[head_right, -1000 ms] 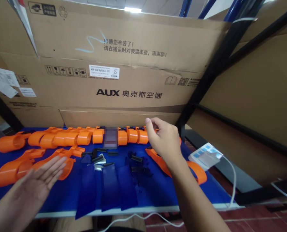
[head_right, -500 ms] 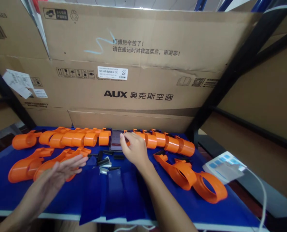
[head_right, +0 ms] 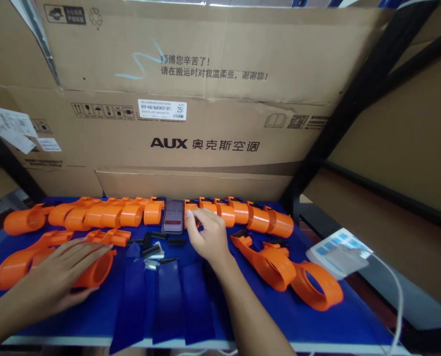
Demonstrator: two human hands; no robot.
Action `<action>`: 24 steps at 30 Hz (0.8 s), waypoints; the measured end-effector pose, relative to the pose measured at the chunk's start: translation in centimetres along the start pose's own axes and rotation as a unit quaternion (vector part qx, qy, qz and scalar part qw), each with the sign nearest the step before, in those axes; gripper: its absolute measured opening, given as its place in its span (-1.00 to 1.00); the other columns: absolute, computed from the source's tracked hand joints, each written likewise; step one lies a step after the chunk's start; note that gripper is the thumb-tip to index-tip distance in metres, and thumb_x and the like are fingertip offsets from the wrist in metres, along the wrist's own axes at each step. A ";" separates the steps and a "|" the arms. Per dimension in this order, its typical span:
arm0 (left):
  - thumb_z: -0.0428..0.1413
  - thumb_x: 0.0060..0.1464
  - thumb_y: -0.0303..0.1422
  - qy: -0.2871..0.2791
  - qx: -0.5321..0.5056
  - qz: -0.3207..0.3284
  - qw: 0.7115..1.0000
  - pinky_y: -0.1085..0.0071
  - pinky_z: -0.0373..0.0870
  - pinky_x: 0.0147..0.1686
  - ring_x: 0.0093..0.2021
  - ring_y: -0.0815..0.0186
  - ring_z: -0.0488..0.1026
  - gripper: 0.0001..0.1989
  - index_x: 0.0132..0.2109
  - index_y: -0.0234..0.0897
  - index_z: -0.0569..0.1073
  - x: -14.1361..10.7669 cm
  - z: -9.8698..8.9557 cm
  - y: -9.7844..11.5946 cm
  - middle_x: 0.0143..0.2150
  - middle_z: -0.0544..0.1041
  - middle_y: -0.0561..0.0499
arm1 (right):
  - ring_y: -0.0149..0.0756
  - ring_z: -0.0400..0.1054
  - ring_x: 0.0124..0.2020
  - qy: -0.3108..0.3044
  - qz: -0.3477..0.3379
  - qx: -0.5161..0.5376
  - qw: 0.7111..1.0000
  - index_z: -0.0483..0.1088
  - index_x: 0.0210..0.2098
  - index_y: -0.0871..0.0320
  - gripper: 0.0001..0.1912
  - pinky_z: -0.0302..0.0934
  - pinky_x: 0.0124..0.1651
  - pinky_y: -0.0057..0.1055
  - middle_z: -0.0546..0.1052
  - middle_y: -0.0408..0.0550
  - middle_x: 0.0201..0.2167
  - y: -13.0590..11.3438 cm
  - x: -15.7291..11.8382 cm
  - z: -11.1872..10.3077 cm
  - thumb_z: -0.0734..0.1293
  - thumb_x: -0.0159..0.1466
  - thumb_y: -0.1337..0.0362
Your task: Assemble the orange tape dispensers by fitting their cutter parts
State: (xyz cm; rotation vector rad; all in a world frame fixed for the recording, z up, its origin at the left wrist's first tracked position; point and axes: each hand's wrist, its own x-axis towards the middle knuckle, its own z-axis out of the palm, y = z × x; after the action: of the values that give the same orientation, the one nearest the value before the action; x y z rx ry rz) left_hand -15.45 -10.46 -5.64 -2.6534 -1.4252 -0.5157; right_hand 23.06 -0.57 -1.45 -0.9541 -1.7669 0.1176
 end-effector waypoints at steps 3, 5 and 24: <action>0.36 0.00 -0.15 0.035 0.002 -0.022 0.999 -0.17 0.17 0.33 0.19 -0.22 0.49 -0.22 0.37 0.00 0.38 0.1 -1.3 0.5 0.26 0.54 -0.16 | -0.21 0.43 -0.45 0.002 0.010 0.013 1.000 0.53 -0.35 0.07 -0.69 0.30 -0.29 -0.28 0.55 -0.06 -0.49 -0.2 -0.1 -0.1 0.23 0.45 0.17; 0.36 0.00 -0.14 0.060 0.009 -0.016 0.998 -0.19 0.12 0.34 0.20 -0.23 0.47 -0.17 0.41 0.00 0.33 0.7 -2.2 1.2 0.28 0.52 -0.15 | -0.20 0.44 -0.43 -0.007 0.019 0.031 0.999 0.53 -0.35 0.08 -0.68 0.31 -0.26 -0.27 0.54 -0.05 -0.49 -0.6 -0.3 0.1 0.23 0.45 0.15; -0.11 0.26 0.22 0.105 -0.589 0.020 0.801 -0.06 0.12 0.36 0.48 -0.15 0.07 -0.19 0.52 0.01 0.05 18.8 3.0 8.6 0.57 0.02 -0.13 | -0.45 0.20 -0.72 0.057 0.317 0.321 0.891 0.49 0.02 0.12 -0.49 0.08 -0.71 -0.54 0.39 -0.26 -0.62 1.3 -0.3 2.6 0.31 0.33 -0.15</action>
State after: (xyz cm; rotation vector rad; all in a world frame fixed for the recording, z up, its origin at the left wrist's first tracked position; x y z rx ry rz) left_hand 1.97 0.30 -1.48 -3.1579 -1.1170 -2.2169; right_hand 21.59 1.07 -3.43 -0.9674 -1.1151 0.9813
